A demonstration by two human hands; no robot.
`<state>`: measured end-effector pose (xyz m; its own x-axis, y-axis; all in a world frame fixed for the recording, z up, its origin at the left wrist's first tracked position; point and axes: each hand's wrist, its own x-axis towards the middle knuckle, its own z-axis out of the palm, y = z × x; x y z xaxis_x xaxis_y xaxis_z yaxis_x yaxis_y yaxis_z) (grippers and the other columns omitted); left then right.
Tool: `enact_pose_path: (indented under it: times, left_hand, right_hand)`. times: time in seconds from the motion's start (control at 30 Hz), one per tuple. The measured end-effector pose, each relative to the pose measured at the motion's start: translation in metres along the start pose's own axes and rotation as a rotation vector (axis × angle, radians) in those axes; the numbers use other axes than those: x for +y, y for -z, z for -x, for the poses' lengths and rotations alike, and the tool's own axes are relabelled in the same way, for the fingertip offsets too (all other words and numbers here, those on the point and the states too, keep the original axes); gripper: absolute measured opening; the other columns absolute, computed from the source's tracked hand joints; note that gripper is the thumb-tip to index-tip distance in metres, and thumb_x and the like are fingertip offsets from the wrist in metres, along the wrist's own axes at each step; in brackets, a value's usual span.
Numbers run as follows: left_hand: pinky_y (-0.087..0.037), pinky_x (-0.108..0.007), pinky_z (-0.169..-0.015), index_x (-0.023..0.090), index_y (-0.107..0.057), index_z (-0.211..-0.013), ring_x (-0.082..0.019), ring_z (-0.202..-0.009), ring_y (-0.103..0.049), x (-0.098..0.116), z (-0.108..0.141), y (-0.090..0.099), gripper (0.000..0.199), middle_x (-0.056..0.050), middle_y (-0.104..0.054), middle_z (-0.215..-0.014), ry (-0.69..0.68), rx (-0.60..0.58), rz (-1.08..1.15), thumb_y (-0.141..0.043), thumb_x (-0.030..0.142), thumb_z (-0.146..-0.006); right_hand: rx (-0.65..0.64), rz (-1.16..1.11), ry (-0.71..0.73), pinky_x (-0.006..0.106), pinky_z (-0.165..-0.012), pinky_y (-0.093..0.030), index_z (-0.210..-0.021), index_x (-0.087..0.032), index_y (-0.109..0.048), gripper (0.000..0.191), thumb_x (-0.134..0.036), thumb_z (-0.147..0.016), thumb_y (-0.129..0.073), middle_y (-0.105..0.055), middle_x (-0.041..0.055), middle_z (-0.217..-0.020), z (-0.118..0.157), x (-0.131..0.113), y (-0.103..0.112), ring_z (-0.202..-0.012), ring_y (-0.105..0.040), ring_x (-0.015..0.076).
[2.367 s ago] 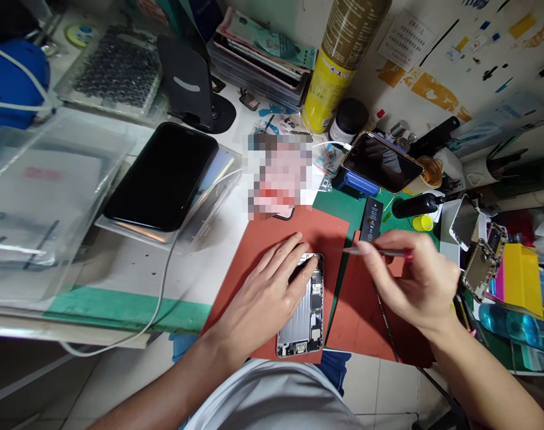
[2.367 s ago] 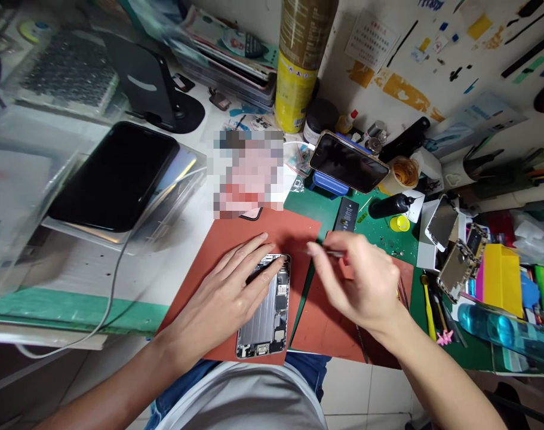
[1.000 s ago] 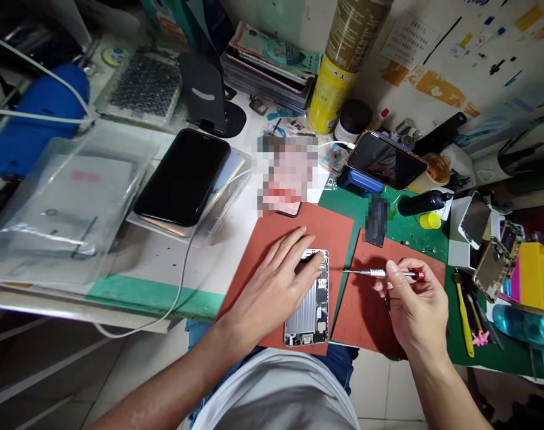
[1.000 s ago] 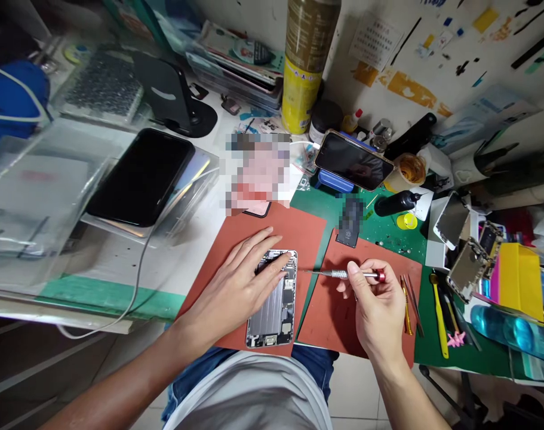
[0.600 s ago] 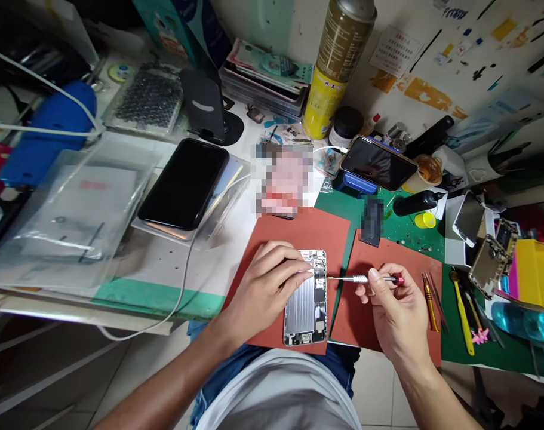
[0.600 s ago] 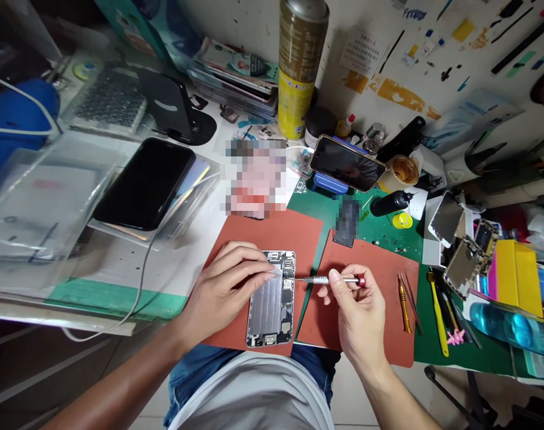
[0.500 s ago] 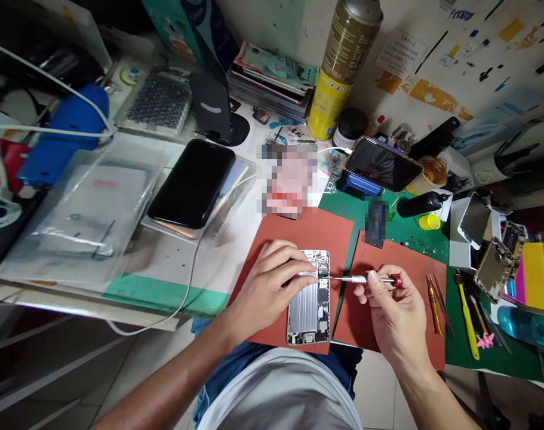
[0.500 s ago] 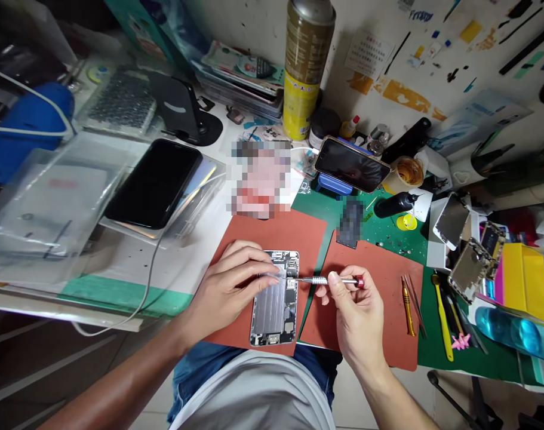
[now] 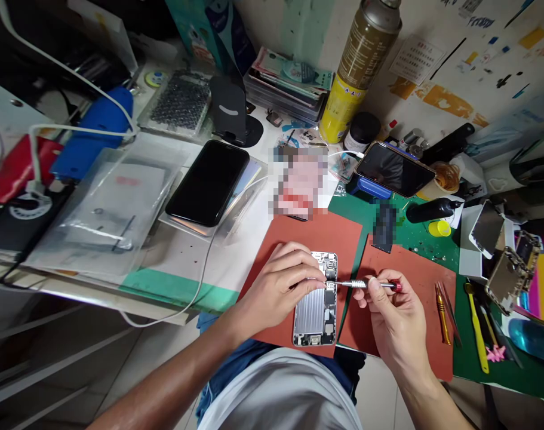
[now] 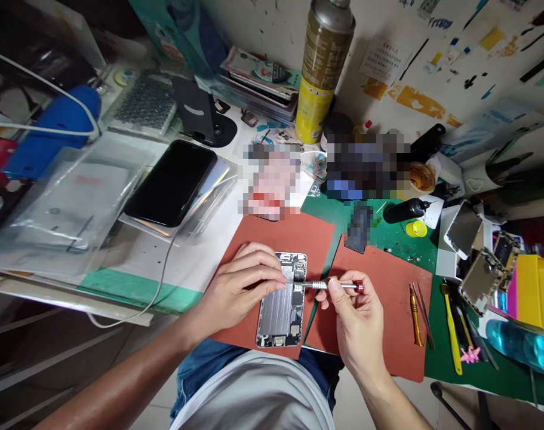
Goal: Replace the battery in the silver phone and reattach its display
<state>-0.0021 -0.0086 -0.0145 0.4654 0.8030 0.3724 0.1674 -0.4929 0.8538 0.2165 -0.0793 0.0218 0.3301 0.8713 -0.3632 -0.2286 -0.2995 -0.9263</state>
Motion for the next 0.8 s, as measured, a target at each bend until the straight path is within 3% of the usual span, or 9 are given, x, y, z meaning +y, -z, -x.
enact_pose_path:
  times: [0.17, 0.33, 0.8]
  left_hand:
    - [-0.046, -0.038, -0.094, 0.021, -0.072, -0.1, -0.019, -0.105, -0.061, 0.0, -0.001, -0.001, 0.009, -0.001, -0.075, -0.099, -0.004, -0.016, -0.008, -0.072, 0.012, -0.097]
    - [-0.047, -0.038, -0.095, 0.021, -0.071, -0.101, -0.019, -0.104, -0.06, 0.0, 0.001, -0.001, 0.009, -0.001, -0.074, -0.1, -0.017, -0.02, -0.017, -0.071, 0.013, -0.098]
    - [-0.048, -0.039, -0.096, 0.021, -0.072, -0.102, -0.02, -0.106, -0.061, 0.002, 0.002, -0.001, 0.008, -0.002, -0.075, -0.1, 0.007, -0.06, -0.056, -0.067, 0.015, -0.101]
  right_hand:
    - [0.038, 0.025, 0.056, 0.027, -0.065, -0.06, -0.096, -0.023, -0.065, 0.026, -0.034, -0.088, -0.087, -0.073, 0.0002, -0.079, 0.005, 0.002, 0.004, -0.066, -0.073, 0.0154]
    - [0.105, 0.063, 0.206, 0.03, -0.067, -0.065, -0.1, -0.023, -0.065, 0.023, -0.026, -0.089, -0.085, -0.076, 0.0012, -0.09, 0.018, 0.005, 0.006, -0.067, -0.075, 0.0155]
    - [0.1, 0.2, 0.402, 0.03, -0.067, -0.07, -0.099, -0.023, -0.065, 0.019, -0.016, -0.09, -0.081, -0.08, 0.0034, -0.093, 0.025, 0.006, 0.001, -0.075, -0.08, 0.0192]
